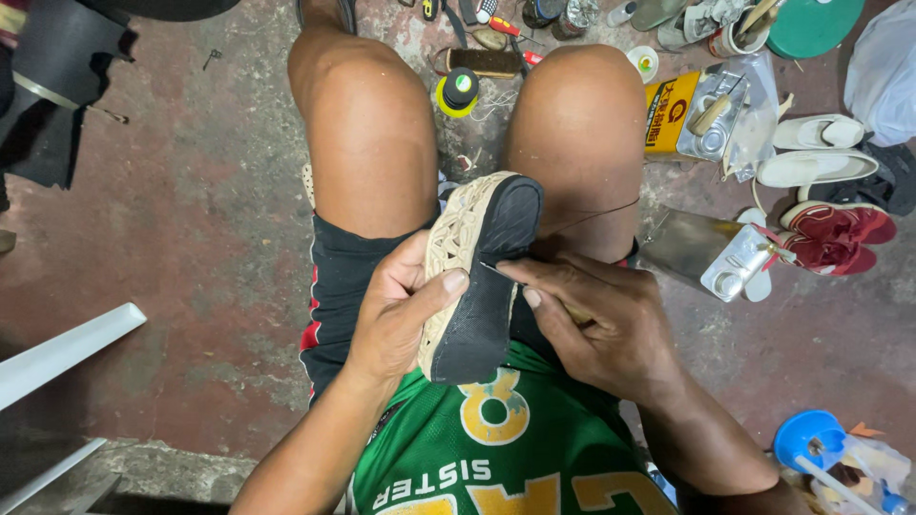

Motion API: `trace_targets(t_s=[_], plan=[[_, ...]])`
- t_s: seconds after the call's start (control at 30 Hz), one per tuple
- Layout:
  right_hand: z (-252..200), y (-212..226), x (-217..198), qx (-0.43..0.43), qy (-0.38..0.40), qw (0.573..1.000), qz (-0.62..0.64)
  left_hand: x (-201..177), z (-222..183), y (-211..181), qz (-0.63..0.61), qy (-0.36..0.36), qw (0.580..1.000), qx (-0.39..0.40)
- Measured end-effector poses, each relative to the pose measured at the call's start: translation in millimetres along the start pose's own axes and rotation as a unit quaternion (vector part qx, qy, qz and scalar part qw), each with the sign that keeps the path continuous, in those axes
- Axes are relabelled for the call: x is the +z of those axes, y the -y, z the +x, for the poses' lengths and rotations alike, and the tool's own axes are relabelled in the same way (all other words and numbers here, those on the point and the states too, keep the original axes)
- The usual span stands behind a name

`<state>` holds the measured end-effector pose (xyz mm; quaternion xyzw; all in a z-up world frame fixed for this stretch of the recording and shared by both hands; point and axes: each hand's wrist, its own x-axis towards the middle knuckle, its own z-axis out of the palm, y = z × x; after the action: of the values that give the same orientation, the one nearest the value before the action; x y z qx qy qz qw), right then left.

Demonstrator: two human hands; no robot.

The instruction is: The person stitches a shoe sole by hand using a needle and thread, trims excess material with large scissors, and uses a lighter to heat or seal parts of the sole.

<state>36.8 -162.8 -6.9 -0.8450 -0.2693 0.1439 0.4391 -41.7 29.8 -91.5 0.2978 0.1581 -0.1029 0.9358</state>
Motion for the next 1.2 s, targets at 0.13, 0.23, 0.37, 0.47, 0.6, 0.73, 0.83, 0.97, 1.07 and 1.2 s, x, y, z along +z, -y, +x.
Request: trace_targets(t_s=[0.13,0.23,0.37,0.47,0.6,0.73,0.83,0.97,1.07,1.2], plan=[[-0.9,0.7,0.7,-0.002,0.009,1.000,-0.009,-1.2,-2.2,1.5,0.056,-0.016,0.998,0.021],[-3.1,-0.2,-2.5,0.004,0.007,1.000,-0.010,3.5,-3.0,3.1,0.141,-0.035,0.989,0.025],[-7.1,-4.5,-11.9,0.003,0.026,0.995,-0.096,13.3,-0.2,-2.8,0.213,-0.030,0.976,0.019],[-10.6,-12.3,-24.7,0.011,0.045,0.990,-0.135,16.4,5.6,-12.6,0.297,0.059,0.950,0.072],[-11.9,-24.5,-39.0,-0.039,0.057,0.990,-0.125,17.3,18.9,-10.8,0.425,0.049,0.901,0.073],[-6.7,-31.5,-45.0,-0.041,0.080,0.987,-0.135,16.2,27.7,-1.2,0.465,0.026,0.879,0.105],[-3.7,-31.9,-49.0,-0.066,0.088,0.983,-0.145,15.4,27.8,0.1,0.470,0.032,0.875,0.107],[1.1,-33.3,-50.5,-0.089,0.099,0.980,-0.151,14.8,30.0,-2.7,0.486,0.053,0.864,0.120],[6.7,-36.9,-49.5,-0.100,0.114,0.975,-0.162,15.4,34.1,-3.3,0.497,0.066,0.856,0.126],[12.2,-39.4,-43.5,-0.120,0.097,0.974,-0.168,14.3,39.2,-3.5,0.467,0.070,0.873,0.121]])
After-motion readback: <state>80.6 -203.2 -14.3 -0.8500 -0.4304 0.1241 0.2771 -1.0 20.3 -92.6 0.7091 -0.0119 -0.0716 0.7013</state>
